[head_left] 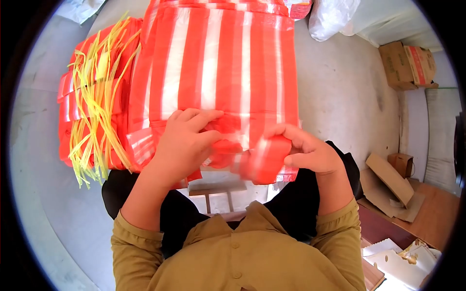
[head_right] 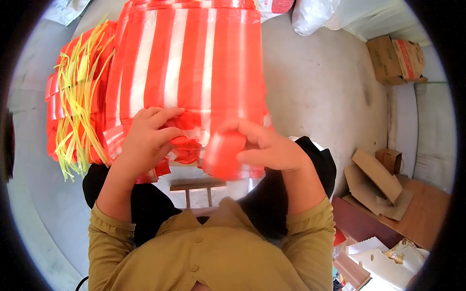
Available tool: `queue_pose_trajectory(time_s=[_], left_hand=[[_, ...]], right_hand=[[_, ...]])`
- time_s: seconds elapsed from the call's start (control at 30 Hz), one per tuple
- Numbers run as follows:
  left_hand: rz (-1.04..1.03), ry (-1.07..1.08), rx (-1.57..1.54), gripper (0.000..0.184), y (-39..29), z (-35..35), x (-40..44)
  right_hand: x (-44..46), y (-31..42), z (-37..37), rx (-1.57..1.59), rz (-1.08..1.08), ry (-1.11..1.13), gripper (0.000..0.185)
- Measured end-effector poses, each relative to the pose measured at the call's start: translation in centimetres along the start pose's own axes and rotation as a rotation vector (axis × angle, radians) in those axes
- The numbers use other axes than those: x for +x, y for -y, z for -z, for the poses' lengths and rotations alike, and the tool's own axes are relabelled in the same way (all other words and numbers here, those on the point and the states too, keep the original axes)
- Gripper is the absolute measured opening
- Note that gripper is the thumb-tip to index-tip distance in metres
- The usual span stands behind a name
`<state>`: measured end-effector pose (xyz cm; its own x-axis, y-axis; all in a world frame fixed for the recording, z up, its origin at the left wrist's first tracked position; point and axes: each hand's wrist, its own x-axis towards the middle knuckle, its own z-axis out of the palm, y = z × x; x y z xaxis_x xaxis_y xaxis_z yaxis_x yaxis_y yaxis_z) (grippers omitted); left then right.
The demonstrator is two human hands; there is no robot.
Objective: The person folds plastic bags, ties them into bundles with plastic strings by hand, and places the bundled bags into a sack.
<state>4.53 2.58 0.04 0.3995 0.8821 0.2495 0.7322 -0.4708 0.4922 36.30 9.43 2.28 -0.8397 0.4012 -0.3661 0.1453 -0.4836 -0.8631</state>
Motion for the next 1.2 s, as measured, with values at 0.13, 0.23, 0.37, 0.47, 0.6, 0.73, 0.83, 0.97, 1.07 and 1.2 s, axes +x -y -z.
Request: queue_pose_trajectory(time_s=[0.13,0.23,0.37,0.47,0.6,0.73,0.83,0.97,1.07,1.2], left_hand=[[-0.021,-0.025,0.048,0.032,0.0,-0.4,-0.1],[-0.024,-0.055,0.051,0.029,-0.1,-0.8,-0.2],[-0.023,-0.064,0.076,0.027,0.0,-0.9,-0.3],[-0.025,-0.068,0.089,0.026,0.2,-1.1,-0.4],[-0.025,-0.059,0.100,0.027,0.1,-1.0,-0.4],[-0.038,-0.070,0.114,0.027,0.1,-1.2,-0.5],[-0.031,-0.069,0.117,0.028,-0.2,-0.9,-0.6],[-0.061,-0.055,0.150,0.026,-0.5,-0.7,-0.6],[-0.090,-0.044,0.151,0.024,-0.3,-0.5,-0.7],[-0.087,-0.061,0.149,0.015,-0.1,-1.0,-0.9]], right_hand=[[2.4,0.4,-1.2,-0.033,-0.005,-0.063,0.059],[3.4,1.0,-2.1,-0.110,-0.033,-0.168,0.055],[3.8,0.8,-2.0,-0.239,0.021,-0.186,0.053],[4.4,0.6,-2.1,-0.295,0.021,-0.221,0.046],[5.1,1.2,-2.1,-0.167,-0.053,-0.300,0.023],[5.1,1.9,-2.4,0.210,0.104,-0.146,0.012],[5.9,1.9,-3.1,0.033,0.050,-0.255,0.014],[7.1,3.9,-4.2,-0.217,-0.206,-0.285,0.020],[7.8,4.0,-5.1,-0.428,-0.176,-0.351,0.020],[7.3,3.7,-6.0,-0.917,0.043,-0.433,0.018]])
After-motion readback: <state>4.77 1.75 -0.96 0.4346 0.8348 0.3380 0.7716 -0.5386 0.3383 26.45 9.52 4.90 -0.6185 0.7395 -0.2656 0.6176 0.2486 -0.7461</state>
